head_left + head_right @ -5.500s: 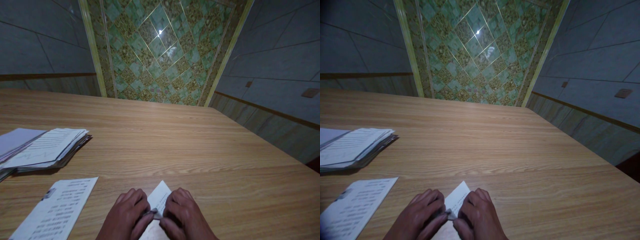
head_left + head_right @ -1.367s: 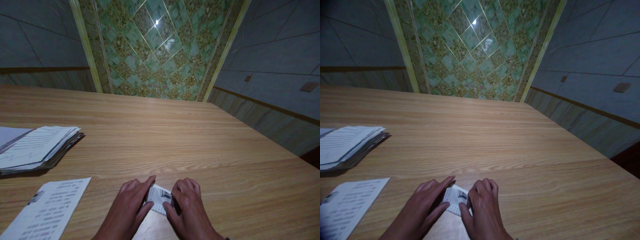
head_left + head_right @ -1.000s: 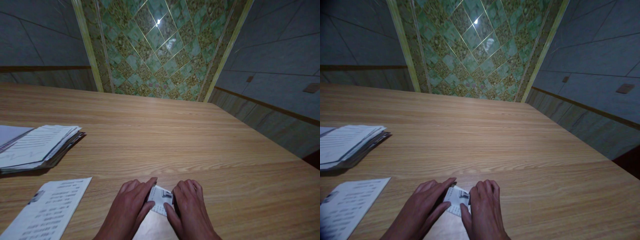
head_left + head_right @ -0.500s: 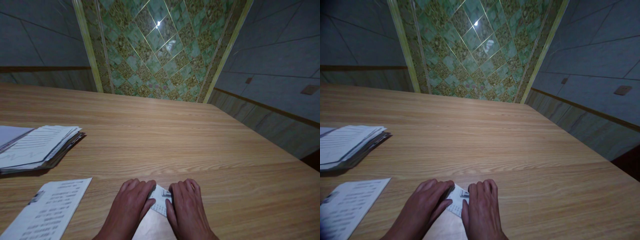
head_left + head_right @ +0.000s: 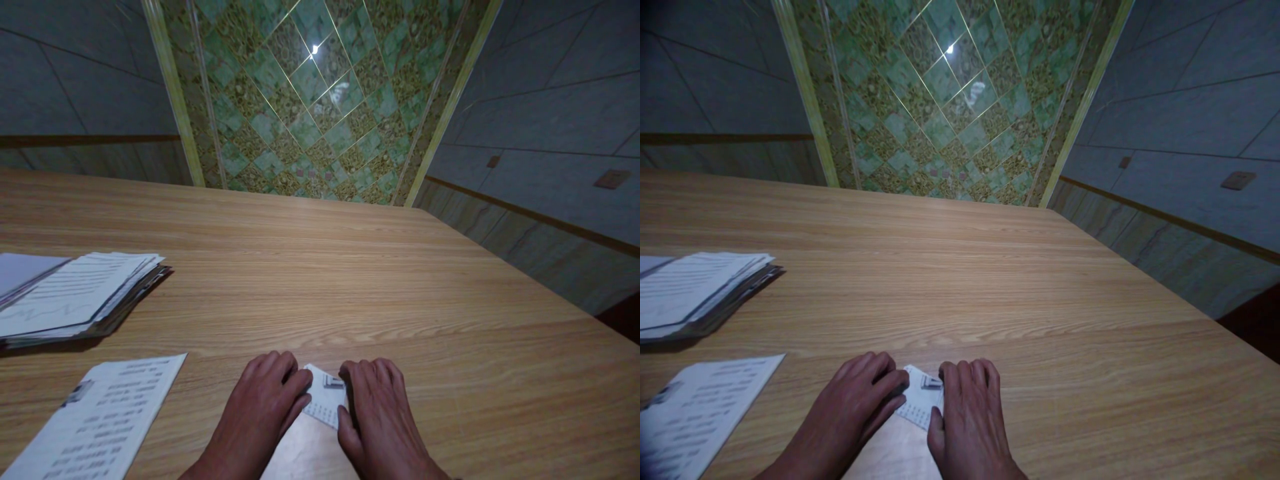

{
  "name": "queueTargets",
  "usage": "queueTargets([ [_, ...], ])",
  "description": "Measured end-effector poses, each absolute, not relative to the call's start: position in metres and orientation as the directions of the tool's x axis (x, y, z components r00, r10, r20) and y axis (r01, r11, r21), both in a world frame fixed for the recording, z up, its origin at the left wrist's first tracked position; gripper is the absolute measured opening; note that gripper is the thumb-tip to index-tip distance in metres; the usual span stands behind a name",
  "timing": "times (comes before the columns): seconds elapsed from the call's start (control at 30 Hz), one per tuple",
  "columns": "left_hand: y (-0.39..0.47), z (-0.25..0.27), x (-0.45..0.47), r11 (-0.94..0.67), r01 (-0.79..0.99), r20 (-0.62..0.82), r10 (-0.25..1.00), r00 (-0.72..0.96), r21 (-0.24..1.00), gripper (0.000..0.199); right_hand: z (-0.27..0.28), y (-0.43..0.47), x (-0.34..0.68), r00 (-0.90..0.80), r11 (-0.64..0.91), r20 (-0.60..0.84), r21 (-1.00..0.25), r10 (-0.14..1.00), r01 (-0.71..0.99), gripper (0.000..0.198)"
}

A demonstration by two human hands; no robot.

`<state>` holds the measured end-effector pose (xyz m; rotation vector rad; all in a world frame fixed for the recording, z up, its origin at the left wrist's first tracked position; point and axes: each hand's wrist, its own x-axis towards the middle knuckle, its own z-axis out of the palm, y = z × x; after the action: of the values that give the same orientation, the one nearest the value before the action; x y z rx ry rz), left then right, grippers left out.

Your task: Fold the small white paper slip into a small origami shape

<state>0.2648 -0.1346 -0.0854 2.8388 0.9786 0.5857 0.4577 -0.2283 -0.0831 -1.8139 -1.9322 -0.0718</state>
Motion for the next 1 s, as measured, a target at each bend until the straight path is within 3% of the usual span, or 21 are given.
queueTargets([
  [0.07, -0.134, -0.086, 0.266, -0.832, 0.521, 0.37, 0.552, 0.747, 0.19, 0.012, -0.085, -0.229, 0.459, 0.018, 0.116, 0.385, -0.323, 0.923, 0.939, 0.038],
  [0.2, -0.135, -0.089, 0.265, -0.909, 0.383, 0.438, 0.416, 0.797, 0.165, 0.039, -0.086, -0.228, 0.46, 0.048, 0.113, 0.388, -0.382, 0.92, 0.917, 0.036],
  [0.37, -0.137, -0.086, 0.261, -0.908, 0.322, 0.368, 0.405, 0.837, 0.269, 0.067, -0.074, -0.227, 0.46, 0.141, 0.034, 0.29, -0.524, 0.947, 0.851, 0.018],
  [0.5, -0.138, -0.083, 0.258, -0.892, 0.308, 0.359, 0.42, 0.833, 0.331, 0.066, -0.064, -0.228, 0.457, 0.147, 0.019, 0.243, -0.571, 0.959, 0.821, 0.019],
  [0.63, -0.137, -0.085, 0.259, -0.911, 0.289, 0.418, 0.395, 0.818, 0.295, 0.064, -0.062, -0.229, 0.454, 0.057, 0.068, 0.198, -0.572, 0.978, 0.817, 0.032],
  [0.77, -0.136, -0.084, 0.261, -0.927, 0.303, 0.498, 0.374, 0.782, 0.22, 0.054, -0.064, -0.228, 0.453, -0.004, 0.123, 0.204, -0.574, 0.979, 0.809, 0.039],
  [0.9, -0.139, -0.08, 0.26, -0.922, 0.308, 0.475, 0.385, 0.792, 0.235, 0.03, -0.065, -0.228, 0.454, -0.06, 0.181, 0.231, -0.55, 0.971, 0.815, 0.043],
  [1.0, -0.143, -0.08, 0.255, -0.917, 0.298, 0.446, 0.39, 0.806, 0.264, 0.027, -0.064, -0.23, 0.454, -0.099, 0.233, 0.28, -0.497, 0.955, 0.836, 0.036],
])
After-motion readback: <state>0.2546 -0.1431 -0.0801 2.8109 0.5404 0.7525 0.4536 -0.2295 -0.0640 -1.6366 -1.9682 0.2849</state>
